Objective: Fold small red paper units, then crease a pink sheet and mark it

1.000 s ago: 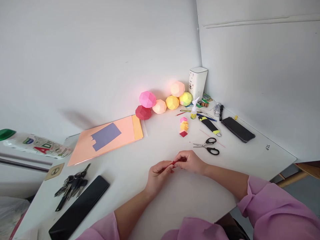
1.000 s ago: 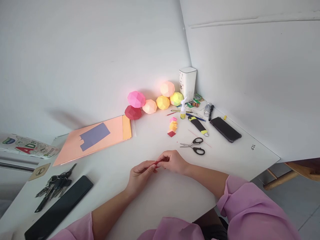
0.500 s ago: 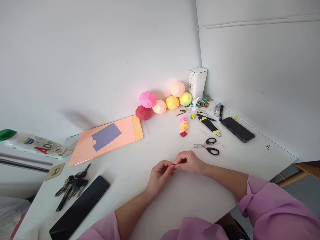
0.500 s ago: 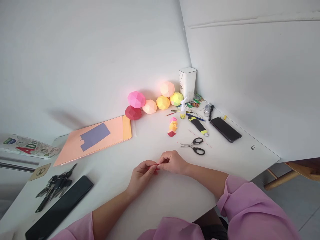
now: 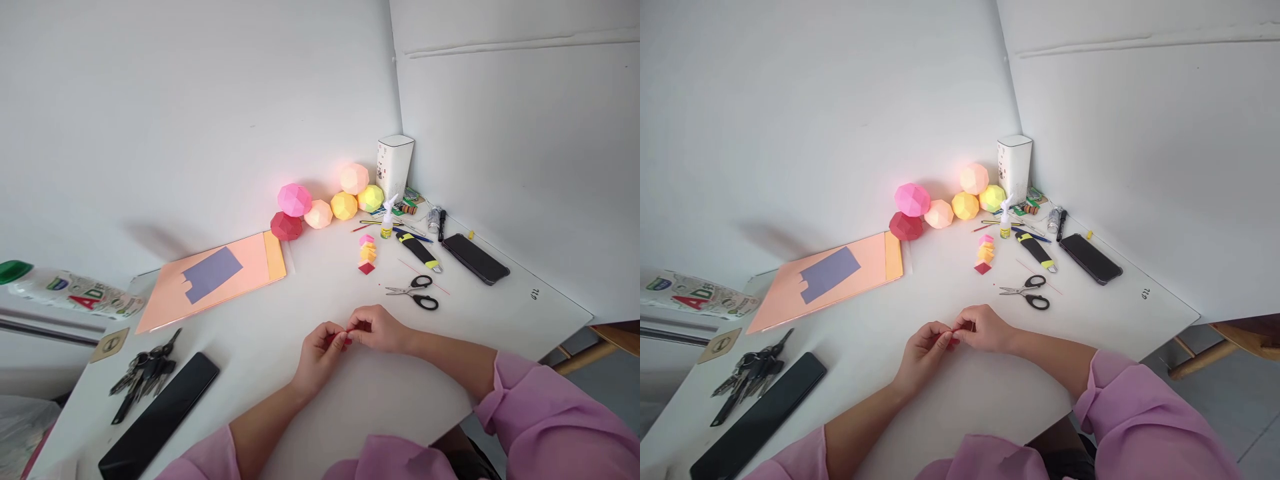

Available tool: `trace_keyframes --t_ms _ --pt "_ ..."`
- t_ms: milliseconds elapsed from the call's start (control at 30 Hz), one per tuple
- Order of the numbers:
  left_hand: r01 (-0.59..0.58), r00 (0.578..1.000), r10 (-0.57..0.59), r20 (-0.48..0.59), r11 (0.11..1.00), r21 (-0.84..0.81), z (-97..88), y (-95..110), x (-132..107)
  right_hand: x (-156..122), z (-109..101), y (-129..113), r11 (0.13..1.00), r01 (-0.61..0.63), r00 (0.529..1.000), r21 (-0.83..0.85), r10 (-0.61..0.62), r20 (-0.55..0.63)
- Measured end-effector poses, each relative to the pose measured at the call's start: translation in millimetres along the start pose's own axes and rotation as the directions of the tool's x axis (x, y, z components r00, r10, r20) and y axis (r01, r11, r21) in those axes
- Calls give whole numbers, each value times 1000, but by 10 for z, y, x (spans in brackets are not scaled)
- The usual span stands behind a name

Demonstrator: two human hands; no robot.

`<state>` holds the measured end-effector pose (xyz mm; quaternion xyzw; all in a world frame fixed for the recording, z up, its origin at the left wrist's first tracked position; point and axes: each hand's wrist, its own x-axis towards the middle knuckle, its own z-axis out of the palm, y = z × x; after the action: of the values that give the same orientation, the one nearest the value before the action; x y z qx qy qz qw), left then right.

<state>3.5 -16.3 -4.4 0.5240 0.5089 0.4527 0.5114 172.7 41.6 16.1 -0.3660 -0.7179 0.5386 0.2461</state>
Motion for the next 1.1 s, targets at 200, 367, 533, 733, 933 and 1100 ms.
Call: trace_keyframes --t_ms 200,367,533,733,933,1100 --pt "21 1000 -21 9 999 -31 -5 2 2 0 -14 38 990 108 994 -89 -105 37" --pt "41 999 -40 33 999 -17 -11 -9 1 9 -22 48 980 178 983 -85 -173 62" --pt "95 995 -96 19 995 40 3 21 -19 -8 -9 -11 990 134 991 -33 -134 -2" --pt "88 996 -88 -11 995 36 7 51 -9 -19 -33 -31 978 -67 998 198 66 13" --pt "59 998 -59 0 997 42 -14 -16 -5 -37 -74 -80 991 99 994 92 -94 -61" --pt "11 999 -13 30 999 47 -29 30 -3 -5 -121 -55 830 459 833 -319 -527 -172"
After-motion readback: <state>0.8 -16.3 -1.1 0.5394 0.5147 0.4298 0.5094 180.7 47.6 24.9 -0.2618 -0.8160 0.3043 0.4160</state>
